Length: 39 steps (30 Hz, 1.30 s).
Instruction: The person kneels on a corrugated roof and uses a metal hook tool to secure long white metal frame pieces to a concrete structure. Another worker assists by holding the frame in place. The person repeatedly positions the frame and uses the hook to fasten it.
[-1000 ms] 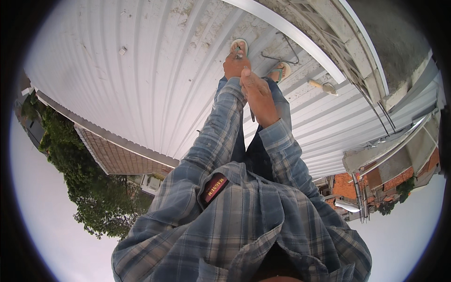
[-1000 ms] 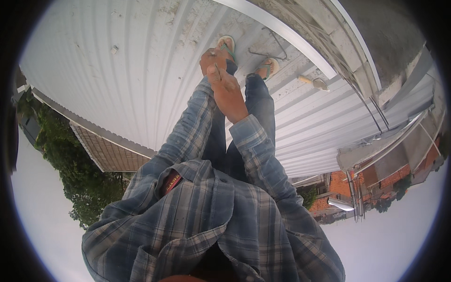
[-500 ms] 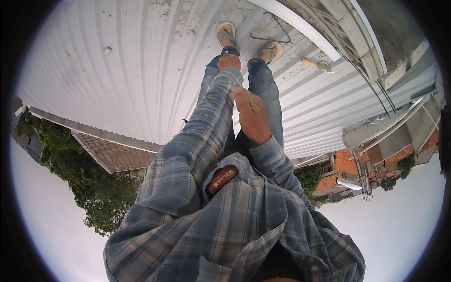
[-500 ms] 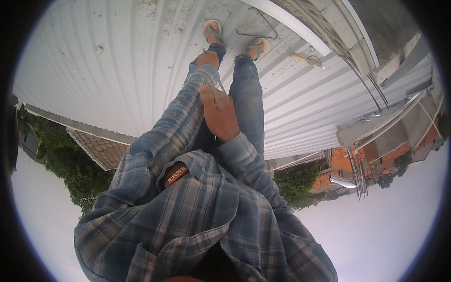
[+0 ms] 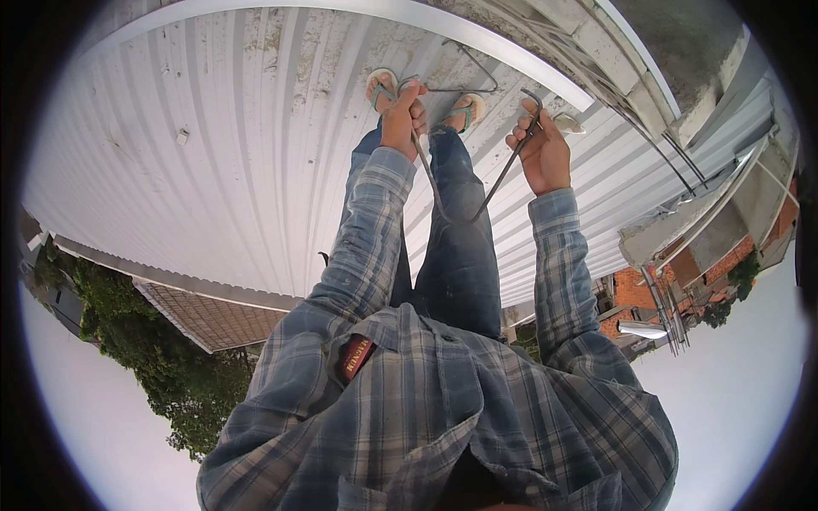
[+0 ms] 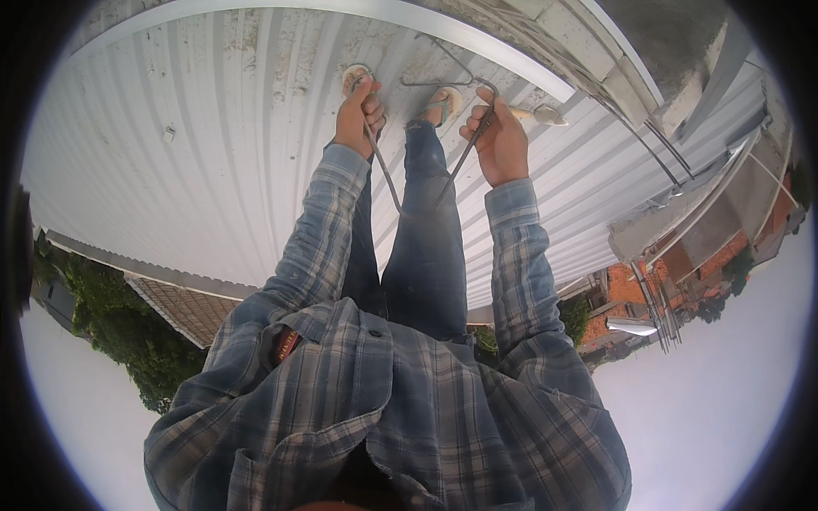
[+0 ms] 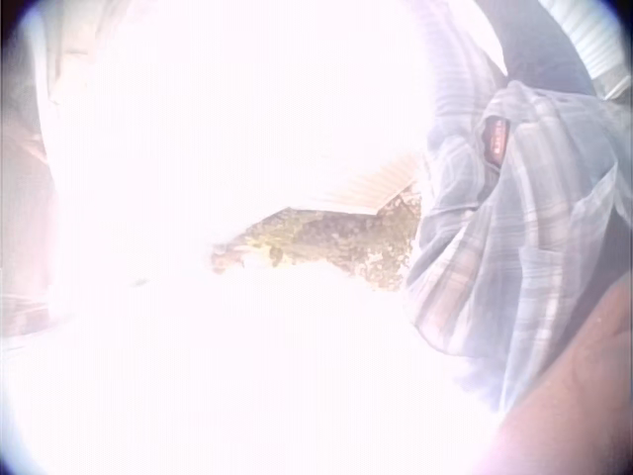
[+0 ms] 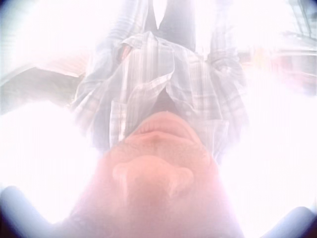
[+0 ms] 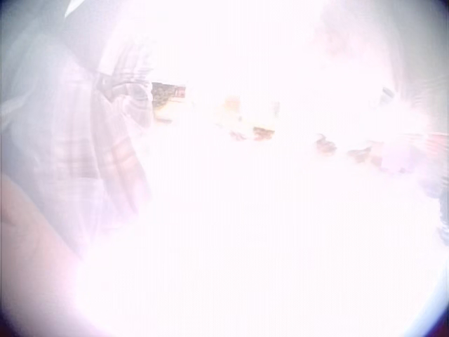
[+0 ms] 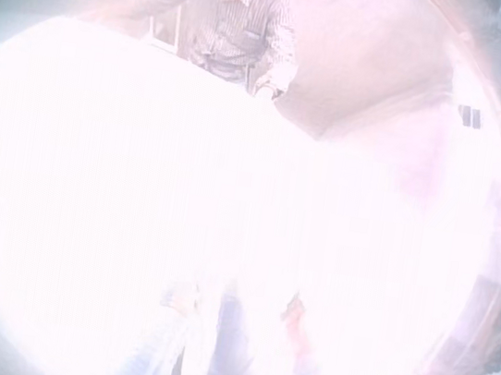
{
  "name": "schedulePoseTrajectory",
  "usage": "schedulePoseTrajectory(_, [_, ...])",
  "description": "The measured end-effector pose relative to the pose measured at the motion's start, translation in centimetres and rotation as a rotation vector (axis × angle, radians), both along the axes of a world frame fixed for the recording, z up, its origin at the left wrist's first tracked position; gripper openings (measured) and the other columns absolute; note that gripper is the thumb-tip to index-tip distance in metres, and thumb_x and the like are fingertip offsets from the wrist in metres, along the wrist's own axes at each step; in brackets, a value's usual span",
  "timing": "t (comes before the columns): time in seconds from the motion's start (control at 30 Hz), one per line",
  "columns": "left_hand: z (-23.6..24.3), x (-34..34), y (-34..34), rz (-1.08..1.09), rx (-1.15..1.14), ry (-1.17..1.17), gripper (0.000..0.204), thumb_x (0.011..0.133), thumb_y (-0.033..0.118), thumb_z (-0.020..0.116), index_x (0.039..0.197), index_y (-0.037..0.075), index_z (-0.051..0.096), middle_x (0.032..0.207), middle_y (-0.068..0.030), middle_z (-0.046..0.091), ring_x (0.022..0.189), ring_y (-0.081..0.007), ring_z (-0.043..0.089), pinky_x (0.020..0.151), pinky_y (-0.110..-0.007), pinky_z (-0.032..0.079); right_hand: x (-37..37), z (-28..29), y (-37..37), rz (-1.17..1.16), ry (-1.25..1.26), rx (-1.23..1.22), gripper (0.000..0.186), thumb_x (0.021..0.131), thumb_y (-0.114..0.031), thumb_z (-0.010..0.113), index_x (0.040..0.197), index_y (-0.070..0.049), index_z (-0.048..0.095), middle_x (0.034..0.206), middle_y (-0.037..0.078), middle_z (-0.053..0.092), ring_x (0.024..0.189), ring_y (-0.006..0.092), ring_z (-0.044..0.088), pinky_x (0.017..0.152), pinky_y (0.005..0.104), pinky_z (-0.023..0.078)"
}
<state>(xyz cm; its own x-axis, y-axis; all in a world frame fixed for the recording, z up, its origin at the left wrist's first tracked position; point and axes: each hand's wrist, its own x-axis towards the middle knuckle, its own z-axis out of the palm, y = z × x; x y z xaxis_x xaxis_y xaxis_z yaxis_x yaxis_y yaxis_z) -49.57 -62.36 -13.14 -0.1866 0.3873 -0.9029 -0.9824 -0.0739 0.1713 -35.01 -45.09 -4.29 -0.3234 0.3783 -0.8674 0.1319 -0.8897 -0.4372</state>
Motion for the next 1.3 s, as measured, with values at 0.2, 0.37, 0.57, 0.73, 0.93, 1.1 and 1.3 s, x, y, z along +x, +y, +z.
schedulePoseTrajectory(0.2, [1.3,-0.2,1.6,0.183,-0.037,0.115,0.013,0.09,0.019,0.056,0.088,0.007,0.06,0.061,0.0032,0.041,0.054,-0.0097,0.039,0.049,-0.024,0.031,0.0,-0.8,1.2,0.052,0.007,0.056,0.035,0.105,-0.03,0.036,0.115,-0.002,0.054,0.077,0.001,0.049,0.069,0.0122,0.047,0.071,0.033,0.045])
schedulePoseTrajectory(0.37, [-2.3,2.7,2.2,-0.495,-0.773,0.748,0.027,0.075,0.024,0.073,0.077,0.007,0.053,0.068,-0.0058,0.057,0.059,-0.0223,0.055,0.059,-0.039,0.047,-1.9,3.2,-1.8,0.188,0.098,0.116,0.043,0.104,-0.046,0.038,0.08,-0.011,0.048,0.063,-0.006,0.03,0.057,0.0068,0.029,0.058,0.0247,0.033])
schedulePoseTrajectory(0.57, [-3.0,4.8,3.9,-0.785,-1.059,0.858,0.023,0.072,0.021,0.071,0.08,0.004,0.058,0.078,-0.0199,0.068,0.076,-0.0368,0.067,0.072,-0.044,0.053,-3.5,9.2,-8.1,0.565,0.096,0.506,0.039,0.102,-0.034,0.042,0.084,-0.002,0.055,0.069,0.017,0.053,0.065,0.0323,0.055,0.063,0.0423,0.042])
schedulePoseTrajectory(0.73, [-4.7,6.2,3.1,-0.787,-1.086,0.814,0.009,0.075,0.014,0.066,0.078,0.006,0.062,0.079,-0.0177,0.069,0.078,-0.0368,0.068,0.071,-0.046,0.053,-1.8,11.4,-6.2,0.675,0.168,0.538,0.036,0.101,-0.032,0.043,0.087,-0.002,0.058,0.069,0.021,0.058,0.068,0.0413,0.058,0.063,0.0466,0.044])
schedulePoseTrajectory(0.93, [0.6,7.6,10.3,-1.02,-0.564,0.694,0.056,0.074,0.04,0.077,0.115,0.009,0.055,0.085,-0.0178,0.068,0.083,-0.0359,0.067,0.077,-0.041,0.052,-0.3,12.3,-0.5,0.532,0.015,0.561,0.047,0.103,-0.039,0.042,0.082,0.001,0.054,0.065,0.008,0.049,0.059,0.019,0.047,0.057,0.0367,0.037])
schedulePoseTrajectory(1.1, [3.1,10.5,3.5,-1.326,-0.037,0.368,0.1,0.076,0.07,0.063,0.145,0.005,0.032,0.11,-0.0239,0.064,0.112,-0.0347,0.059,0.098,-0.04,0.043,5.3,7.2,3.4,0.719,-0.321,0.672,0.042,0.101,-0.03,0.043,0.077,0.002,0.053,0.068,0.016,0.054,0.063,0.031,0.05,0.062,0.0406,0.041])
schedulePoseTrajectory(1.3, [14.2,4.1,-6.8,-2.551,0.382,0.43,0.077,0.087,0.067,0.048,0.134,0.006,0.05,0.109,-0.0221,0.066,0.108,-0.0367,0.062,0.099,-0.044,0.044,16.2,0.2,0.4,0.72,-0.72,0.567,0.043,0.099,-0.034,0.044,0.078,-0.001,0.063,0.076,0.017,0.063,0.078,0.0339,0.059,0.073,0.0434,0.045])
